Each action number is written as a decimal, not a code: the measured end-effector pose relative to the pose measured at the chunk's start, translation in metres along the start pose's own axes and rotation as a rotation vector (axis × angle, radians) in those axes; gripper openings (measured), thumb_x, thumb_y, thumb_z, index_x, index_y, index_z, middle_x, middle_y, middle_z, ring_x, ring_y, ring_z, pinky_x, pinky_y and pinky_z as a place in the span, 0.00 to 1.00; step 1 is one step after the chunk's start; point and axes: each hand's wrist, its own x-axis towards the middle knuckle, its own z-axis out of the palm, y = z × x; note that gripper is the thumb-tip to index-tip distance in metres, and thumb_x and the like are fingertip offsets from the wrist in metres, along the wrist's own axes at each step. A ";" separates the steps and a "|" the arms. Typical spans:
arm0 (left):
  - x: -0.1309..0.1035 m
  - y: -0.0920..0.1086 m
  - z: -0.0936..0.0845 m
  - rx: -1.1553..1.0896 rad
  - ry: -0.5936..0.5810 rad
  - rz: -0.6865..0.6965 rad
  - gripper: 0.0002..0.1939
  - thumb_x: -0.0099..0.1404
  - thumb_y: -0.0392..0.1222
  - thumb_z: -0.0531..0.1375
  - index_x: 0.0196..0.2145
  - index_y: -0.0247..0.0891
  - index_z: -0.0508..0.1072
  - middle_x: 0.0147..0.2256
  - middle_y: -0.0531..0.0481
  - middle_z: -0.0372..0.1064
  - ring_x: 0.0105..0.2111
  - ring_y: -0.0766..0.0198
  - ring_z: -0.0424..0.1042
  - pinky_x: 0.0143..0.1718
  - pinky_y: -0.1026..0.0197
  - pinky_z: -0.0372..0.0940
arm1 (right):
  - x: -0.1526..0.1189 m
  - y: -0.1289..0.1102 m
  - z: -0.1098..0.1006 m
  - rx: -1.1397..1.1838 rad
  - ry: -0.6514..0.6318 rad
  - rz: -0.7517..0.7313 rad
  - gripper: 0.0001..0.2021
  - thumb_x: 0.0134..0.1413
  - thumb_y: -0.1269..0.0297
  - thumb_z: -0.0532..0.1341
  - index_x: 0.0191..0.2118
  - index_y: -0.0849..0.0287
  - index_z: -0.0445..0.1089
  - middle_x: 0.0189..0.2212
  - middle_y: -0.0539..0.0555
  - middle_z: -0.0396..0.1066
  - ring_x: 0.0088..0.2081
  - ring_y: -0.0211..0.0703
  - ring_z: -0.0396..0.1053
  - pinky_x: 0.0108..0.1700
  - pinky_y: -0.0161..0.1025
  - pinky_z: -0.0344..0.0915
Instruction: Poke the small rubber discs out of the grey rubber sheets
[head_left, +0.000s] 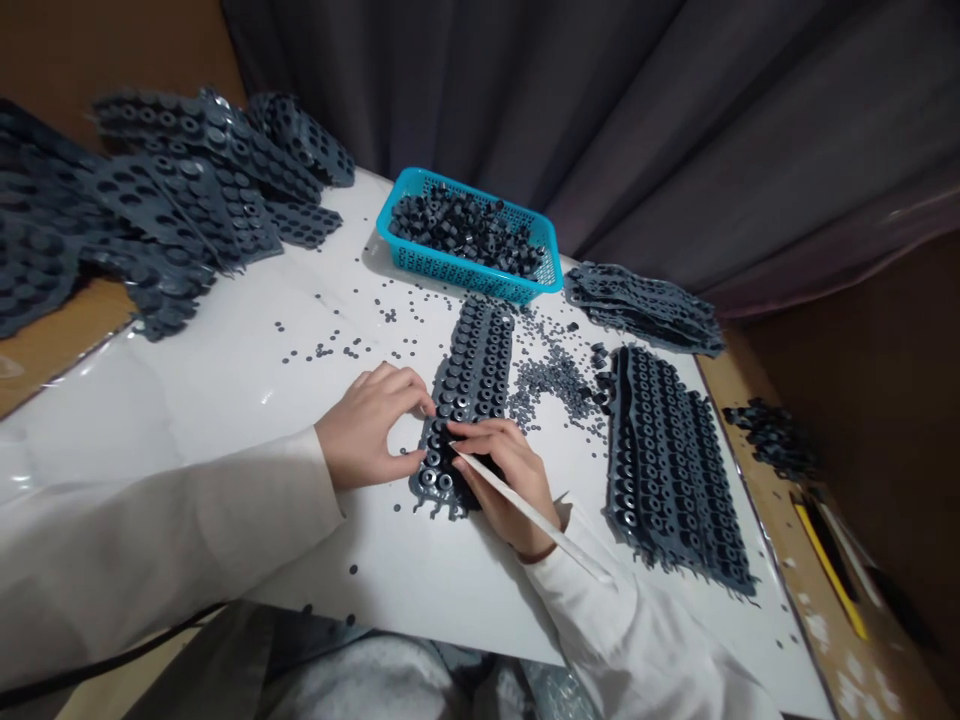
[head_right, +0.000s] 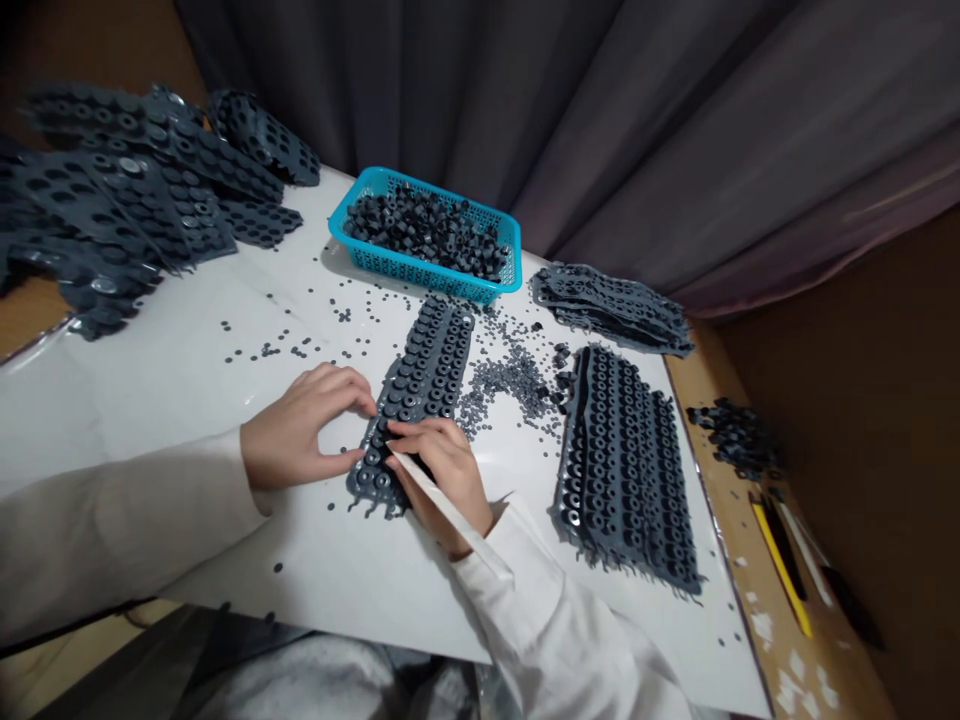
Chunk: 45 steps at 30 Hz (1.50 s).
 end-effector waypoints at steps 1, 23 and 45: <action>0.000 0.000 0.001 0.025 0.005 -0.017 0.15 0.51 0.42 0.59 0.39 0.39 0.68 0.43 0.46 0.65 0.45 0.53 0.61 0.47 0.51 0.56 | 0.000 0.001 0.001 -0.007 -0.012 -0.004 0.03 0.56 0.67 0.60 0.36 0.55 0.70 0.42 0.56 0.75 0.44 0.46 0.68 0.47 0.47 0.66; -0.012 -0.004 0.010 0.216 -0.039 -0.069 0.32 0.52 0.48 0.62 0.56 0.48 0.65 0.64 0.46 0.45 0.64 0.45 0.42 0.61 0.37 0.35 | 0.022 0.005 -0.014 -0.558 -0.094 -0.241 0.08 0.62 0.69 0.52 0.41 0.59 0.68 0.52 0.63 0.68 0.44 0.50 0.67 0.44 0.49 0.65; -0.011 -0.001 0.010 0.247 -0.048 -0.100 0.34 0.51 0.49 0.63 0.57 0.49 0.64 0.64 0.45 0.44 0.64 0.44 0.42 0.61 0.39 0.37 | 0.030 0.016 -0.007 -0.580 -0.211 -0.379 0.09 0.62 0.69 0.52 0.41 0.58 0.70 0.50 0.61 0.70 0.48 0.49 0.66 0.47 0.49 0.67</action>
